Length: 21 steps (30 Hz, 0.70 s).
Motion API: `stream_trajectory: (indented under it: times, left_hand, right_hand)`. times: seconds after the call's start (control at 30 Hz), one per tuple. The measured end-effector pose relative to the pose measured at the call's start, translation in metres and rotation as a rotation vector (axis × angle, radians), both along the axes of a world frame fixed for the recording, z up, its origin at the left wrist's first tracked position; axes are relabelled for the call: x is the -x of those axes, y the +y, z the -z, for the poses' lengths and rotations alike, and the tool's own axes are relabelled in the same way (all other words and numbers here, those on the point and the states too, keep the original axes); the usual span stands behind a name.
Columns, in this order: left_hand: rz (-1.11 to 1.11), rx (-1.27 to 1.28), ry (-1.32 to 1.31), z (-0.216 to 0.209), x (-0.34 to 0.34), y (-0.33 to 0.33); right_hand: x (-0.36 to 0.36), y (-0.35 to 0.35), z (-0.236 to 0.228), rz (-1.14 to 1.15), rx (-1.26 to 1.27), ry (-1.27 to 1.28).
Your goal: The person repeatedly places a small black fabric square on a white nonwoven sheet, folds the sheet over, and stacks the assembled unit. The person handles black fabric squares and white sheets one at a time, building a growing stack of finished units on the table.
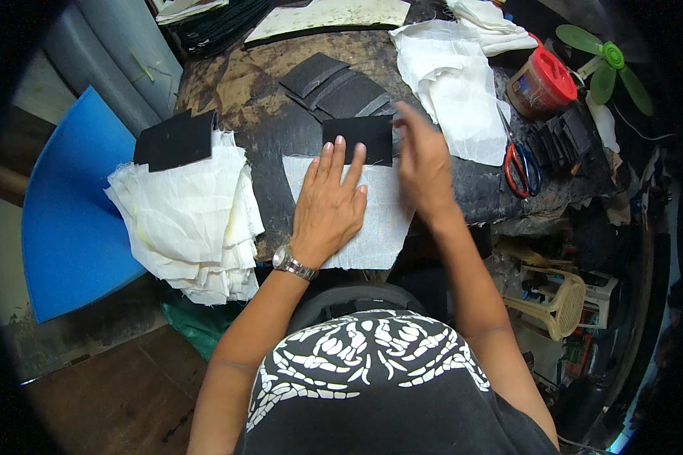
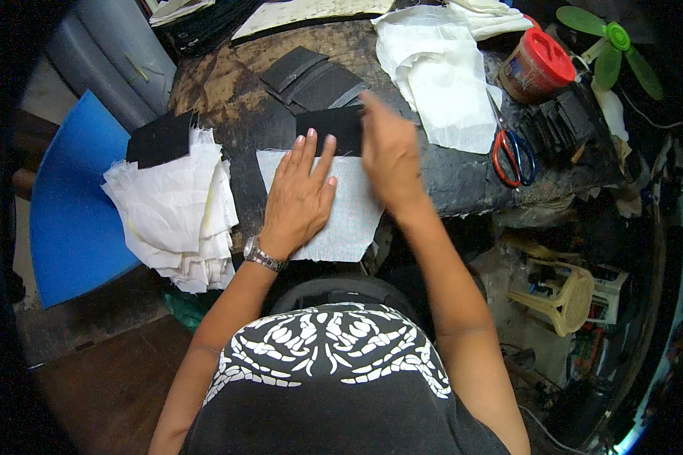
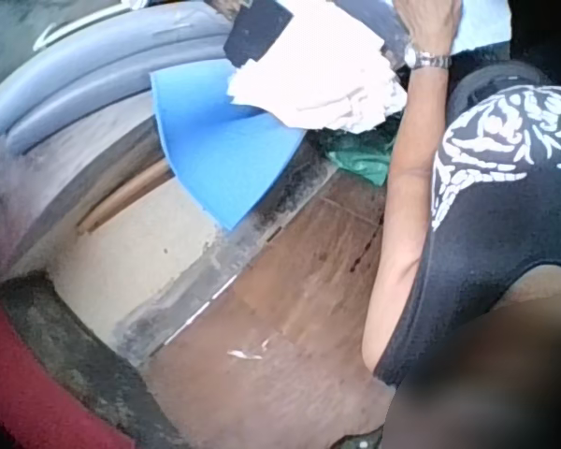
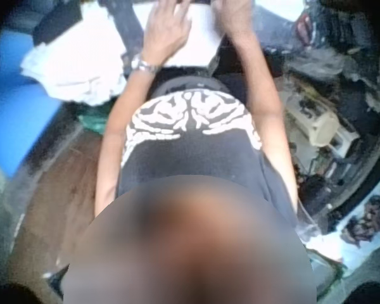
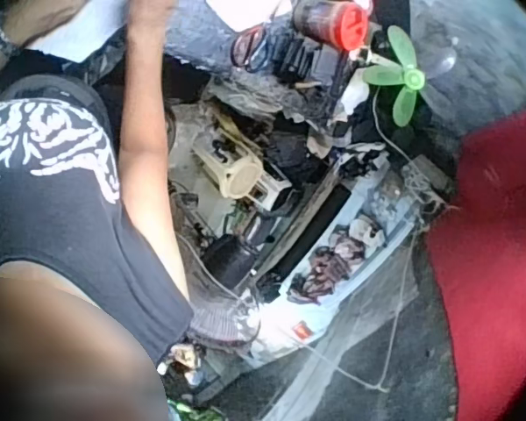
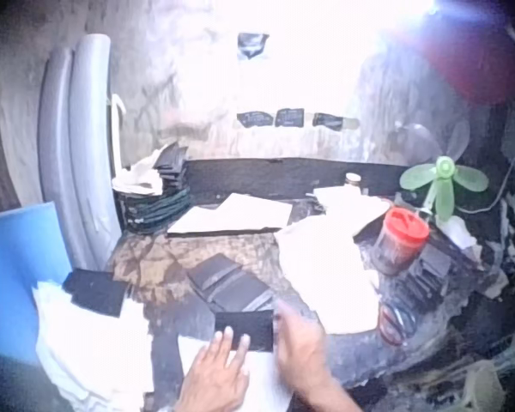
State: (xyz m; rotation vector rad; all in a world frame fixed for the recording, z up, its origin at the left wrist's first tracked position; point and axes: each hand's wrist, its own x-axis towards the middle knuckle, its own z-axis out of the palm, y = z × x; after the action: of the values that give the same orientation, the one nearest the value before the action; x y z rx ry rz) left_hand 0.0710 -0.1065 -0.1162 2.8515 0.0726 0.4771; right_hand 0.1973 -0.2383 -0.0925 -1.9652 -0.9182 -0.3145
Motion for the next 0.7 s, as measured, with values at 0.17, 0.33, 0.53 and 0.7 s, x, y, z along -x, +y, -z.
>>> stream_trajectory:
  times: [0.17,0.33,0.53,0.7]
  left_hand:
    - [-0.01,0.01,-0.001,0.004,-0.004,0.004]
    - [-0.227,0.161,-0.052,0.0,-0.005,0.025]
    - [-0.356,0.267,-0.055,-0.007,-0.005,0.033]
    - [-0.154,0.626,-0.118,-0.016,-0.005,0.029]
  right_hand:
    - [0.057,-0.003,0.015,-0.014,0.536,-0.181]
    - [-0.006,-0.057,0.019,0.255,0.462,-0.131]
    - [-0.061,-0.088,0.028,0.397,0.495,-0.254]
    - [-0.028,-0.091,0.019,0.312,0.167,-0.246]
